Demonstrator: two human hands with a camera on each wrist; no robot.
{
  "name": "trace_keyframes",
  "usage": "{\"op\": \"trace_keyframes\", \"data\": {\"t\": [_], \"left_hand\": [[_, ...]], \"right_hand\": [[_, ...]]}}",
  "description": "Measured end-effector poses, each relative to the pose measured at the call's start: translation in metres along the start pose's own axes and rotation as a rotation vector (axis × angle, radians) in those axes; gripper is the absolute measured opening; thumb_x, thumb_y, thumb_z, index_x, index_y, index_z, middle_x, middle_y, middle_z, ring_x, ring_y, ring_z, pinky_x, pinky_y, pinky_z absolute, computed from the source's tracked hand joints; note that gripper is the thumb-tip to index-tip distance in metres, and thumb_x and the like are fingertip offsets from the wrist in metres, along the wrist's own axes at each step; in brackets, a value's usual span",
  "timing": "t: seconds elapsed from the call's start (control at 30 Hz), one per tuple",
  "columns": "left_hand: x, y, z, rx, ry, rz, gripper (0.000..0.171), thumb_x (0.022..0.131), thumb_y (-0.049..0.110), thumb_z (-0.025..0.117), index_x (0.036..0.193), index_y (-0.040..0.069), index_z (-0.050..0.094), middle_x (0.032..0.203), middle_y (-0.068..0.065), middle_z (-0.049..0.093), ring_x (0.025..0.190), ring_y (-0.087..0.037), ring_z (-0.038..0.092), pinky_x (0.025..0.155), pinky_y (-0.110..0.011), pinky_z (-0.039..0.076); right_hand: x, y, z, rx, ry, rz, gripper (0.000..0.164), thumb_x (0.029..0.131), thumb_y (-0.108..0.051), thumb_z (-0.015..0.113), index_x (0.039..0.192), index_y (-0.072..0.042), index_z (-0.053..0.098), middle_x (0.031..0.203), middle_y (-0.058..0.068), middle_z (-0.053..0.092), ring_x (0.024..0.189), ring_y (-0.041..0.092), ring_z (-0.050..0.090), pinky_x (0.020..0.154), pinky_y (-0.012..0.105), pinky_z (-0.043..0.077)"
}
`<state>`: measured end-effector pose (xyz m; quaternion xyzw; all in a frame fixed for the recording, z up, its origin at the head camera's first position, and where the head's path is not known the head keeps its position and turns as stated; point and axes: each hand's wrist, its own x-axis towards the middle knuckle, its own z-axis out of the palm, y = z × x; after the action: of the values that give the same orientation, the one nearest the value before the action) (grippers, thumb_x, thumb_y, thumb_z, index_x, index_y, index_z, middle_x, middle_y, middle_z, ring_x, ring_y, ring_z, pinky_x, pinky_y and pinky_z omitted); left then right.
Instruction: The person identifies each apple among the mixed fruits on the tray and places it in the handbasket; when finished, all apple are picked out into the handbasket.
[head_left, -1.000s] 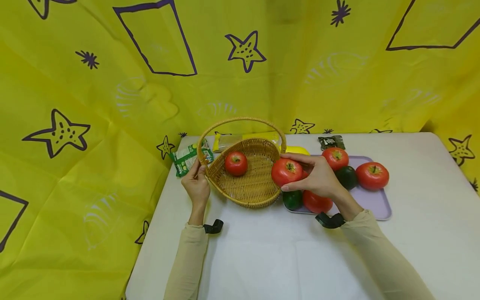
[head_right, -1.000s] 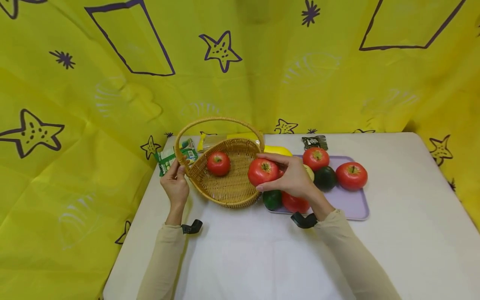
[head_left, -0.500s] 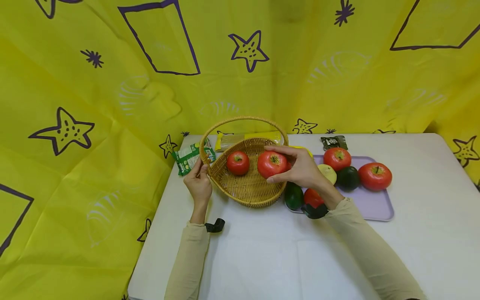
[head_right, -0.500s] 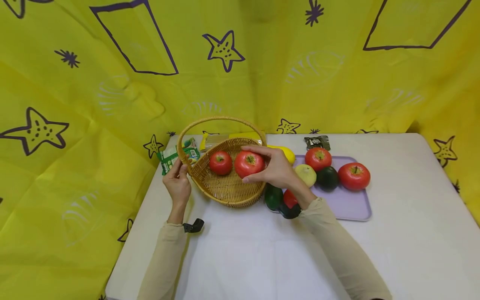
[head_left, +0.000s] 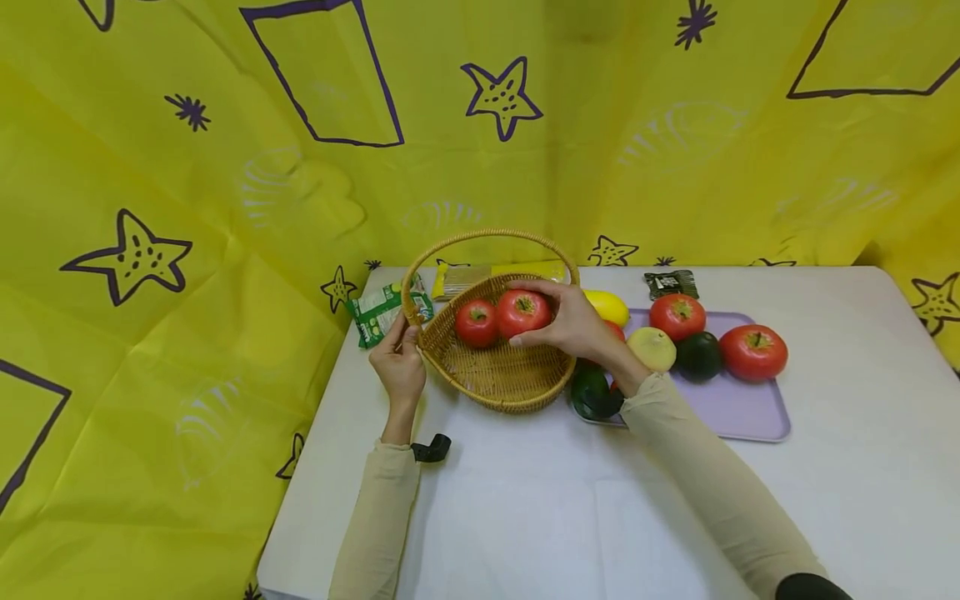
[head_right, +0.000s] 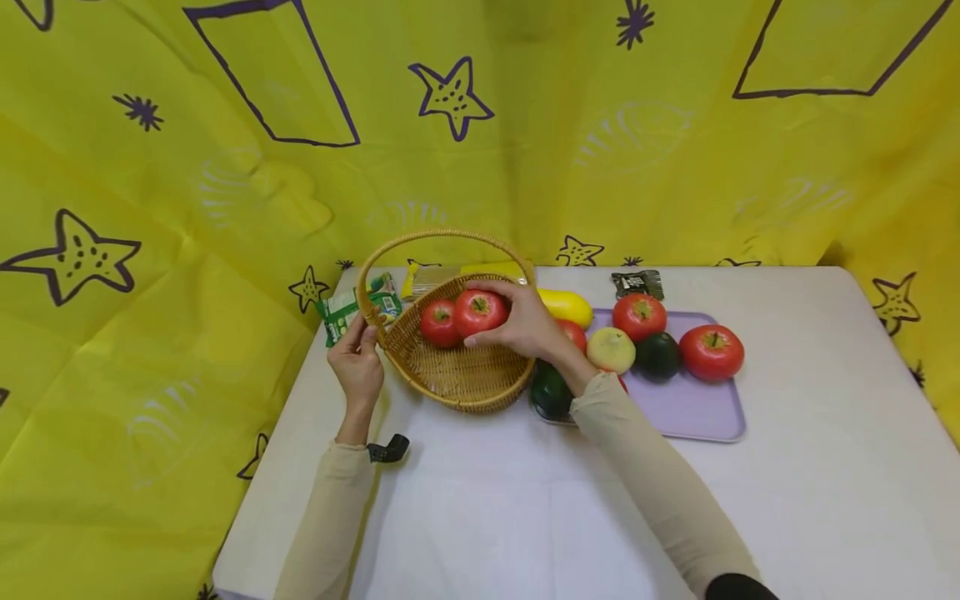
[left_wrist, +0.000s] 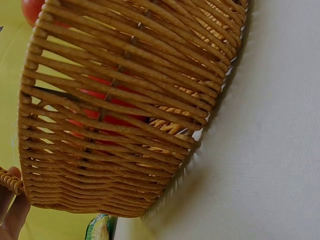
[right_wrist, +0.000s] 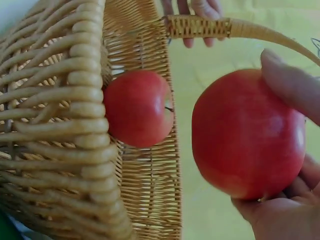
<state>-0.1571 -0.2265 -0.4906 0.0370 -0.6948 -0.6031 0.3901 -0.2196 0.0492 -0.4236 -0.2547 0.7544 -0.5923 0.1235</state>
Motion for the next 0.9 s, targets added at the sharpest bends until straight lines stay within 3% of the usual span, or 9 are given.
{"op": "trace_keyframes", "data": {"t": [0.17, 0.4, 0.9], "left_hand": [[0.0, 0.0, 0.001, 0.003, 0.002, -0.007, 0.034, 0.1, -0.001, 0.068, 0.134, -0.009, 0.067, 0.125, -0.029, 0.072, 0.103, 0.002, 0.072, 0.084, -0.013, 0.06], [0.0, -0.001, 0.001, -0.007, 0.006, 0.001, 0.035, 0.1, -0.002, 0.068, 0.134, -0.008, 0.067, 0.124, -0.029, 0.073, 0.102, -0.001, 0.073, 0.085, -0.014, 0.06], [0.0, -0.001, 0.001, -0.007, 0.011, 0.012, 0.035, 0.099, -0.003, 0.068, 0.134, -0.01, 0.067, 0.124, -0.031, 0.072, 0.103, 0.001, 0.073, 0.086, -0.015, 0.06]], "right_hand": [[0.012, -0.002, 0.005, -0.13, 0.032, -0.008, 0.081, 0.074, -0.011, 0.098, 0.147, -0.008, 0.062, 0.143, 0.015, 0.064, 0.127, 0.034, 0.062, 0.11, 0.053, 0.054], [0.028, 0.003, 0.011, -0.272, 0.042, 0.055, 0.084, 0.072, -0.013, 0.098, 0.148, -0.009, 0.061, 0.143, 0.017, 0.064, 0.126, 0.037, 0.061, 0.109, 0.054, 0.054], [0.046, 0.005, 0.01, -0.371, -0.031, 0.203, 0.086, 0.071, -0.01, 0.099, 0.148, -0.011, 0.063, 0.144, 0.02, 0.063, 0.125, 0.038, 0.061, 0.108, 0.052, 0.054]]}}
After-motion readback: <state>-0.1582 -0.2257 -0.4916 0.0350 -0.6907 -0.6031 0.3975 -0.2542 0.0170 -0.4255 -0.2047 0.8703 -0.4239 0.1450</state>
